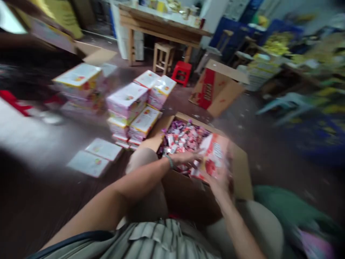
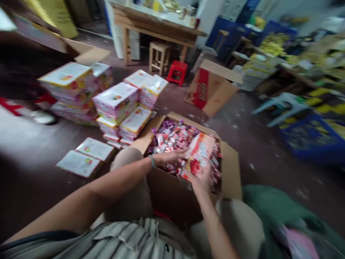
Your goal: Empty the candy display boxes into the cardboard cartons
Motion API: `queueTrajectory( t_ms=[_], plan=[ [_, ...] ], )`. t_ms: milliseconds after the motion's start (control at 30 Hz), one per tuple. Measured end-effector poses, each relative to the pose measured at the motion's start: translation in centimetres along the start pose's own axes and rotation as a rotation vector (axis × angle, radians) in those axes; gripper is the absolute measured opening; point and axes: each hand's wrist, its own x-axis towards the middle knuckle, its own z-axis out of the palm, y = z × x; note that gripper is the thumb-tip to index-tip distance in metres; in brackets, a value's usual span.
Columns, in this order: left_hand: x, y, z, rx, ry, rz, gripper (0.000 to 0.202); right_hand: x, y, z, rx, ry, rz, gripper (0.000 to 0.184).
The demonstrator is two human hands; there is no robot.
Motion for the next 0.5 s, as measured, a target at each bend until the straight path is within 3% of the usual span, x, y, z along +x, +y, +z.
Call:
queueTrajectory(
  t_ms=[133, 233, 300, 400, 500],
  plan=[
    [-2.1, 0.5, -0.3, -0.177, -0.072, 0.018, 0.089, -3.2, -3.0, -0.1, -0.063, 0.043, 0.075, 0.122],
    [-2.8, 0.8, 0.4, -0.241, -0.053, 0.037, 0.082, -4.8, -4.7, 0.5, -0.184, 0.139, 0.043, 0.128],
    [-3.0, 1.1, 0.7, -0.273, 0.005, -0.022, 0.083, -5.4, -5.2, 0.1, -0.281, 0.184, 0.04, 0.128],
    [-3.3, 2.1, 0.5, -0.228, 0.044, -0.15, 0.093, -7.0, -5.1, -3.3, -0.381, 0.3, 0.027, 0.123],
    [-4.2, 3.4, -1.0, -0.113, 0.154, -0.13, 0.106, -10.4, -4.4, -9.3, -0.437, 0.518, 0.037, 0.108]
  ],
)
